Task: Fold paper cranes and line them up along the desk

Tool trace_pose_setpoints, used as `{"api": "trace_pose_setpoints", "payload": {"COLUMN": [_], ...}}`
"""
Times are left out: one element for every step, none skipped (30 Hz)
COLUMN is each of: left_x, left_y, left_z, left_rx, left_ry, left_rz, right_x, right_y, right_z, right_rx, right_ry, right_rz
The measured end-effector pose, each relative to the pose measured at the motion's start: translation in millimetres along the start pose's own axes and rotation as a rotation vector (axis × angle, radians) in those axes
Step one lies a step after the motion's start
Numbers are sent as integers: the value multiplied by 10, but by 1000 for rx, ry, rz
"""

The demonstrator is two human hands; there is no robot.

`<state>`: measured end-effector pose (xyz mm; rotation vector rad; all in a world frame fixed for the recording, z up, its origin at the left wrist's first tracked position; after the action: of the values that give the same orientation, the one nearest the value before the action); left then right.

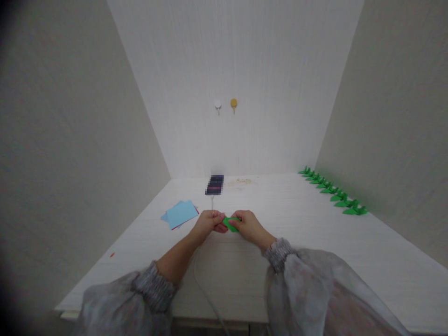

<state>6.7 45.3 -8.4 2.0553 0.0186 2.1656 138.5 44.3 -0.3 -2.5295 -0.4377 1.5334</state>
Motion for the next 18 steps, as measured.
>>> {"api": "trace_pose_setpoints", "payload": {"left_x": [1,3,7,12,19,25,30,33,34,33,32,30,30,30,30,31,31,30], "left_y": [4,9,16,23,31,40,48,55,59,61,59,53,43,30,14,-2,-16,-28], "left_z": [5,8,10,12,13,15,19,23,26,28,28,22,7,-18,-48,-92,-133,-166], "left_rx": [-4,-4,2,11,22,32,41,49,58,66,72,80,92,113,132,174,208,227], "left_ry": [3,4,2,-1,-3,-7,-11,-14,-17,-19,-24,-30,-34,-32,-30,-8,18,31], "left_rz": [-5,-9,-12,-12,-10,-6,-4,-2,-2,-3,-2,2,9,18,28,40,47,51], "right_x": [8,14,17,18,16,11,3,-5,-13,-19,-22,-21,-17,-9,3,17,31,43], "right_y": [-3,-5,-7,-7,-7,-6,-5,-4,-2,-2,-2,-3,-5,-7,-9,-11,-13,-14], "right_z": [0,-1,-2,-3,-5,-6,-5,-5,-3,-3,-5,-7,-12,-19,-28,-38,-48,-56], "right_rx": [-2,0,1,5,7,9,7,5,2,2,3,6,10,17,25,34,42,48], "right_ry": [0,0,0,0,-3,-8,-14,-19,-24,-26,-27,-25,-22,-18,-12,-5,0,1], "right_rz": [-2,-3,-1,3,8,14,18,22,24,27,27,27,27,27,31,36,44,50]}}
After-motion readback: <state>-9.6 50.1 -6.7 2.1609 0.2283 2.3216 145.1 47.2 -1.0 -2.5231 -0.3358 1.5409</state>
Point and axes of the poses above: each hand's wrist, its own y-axis away from the middle knuckle, its own z-axis out of the palm, x = y × z, the point moved 4 cm from there along -y, towards the middle knuckle, and after that the axes turned 9 degrees about x, right-handed, at the moved point
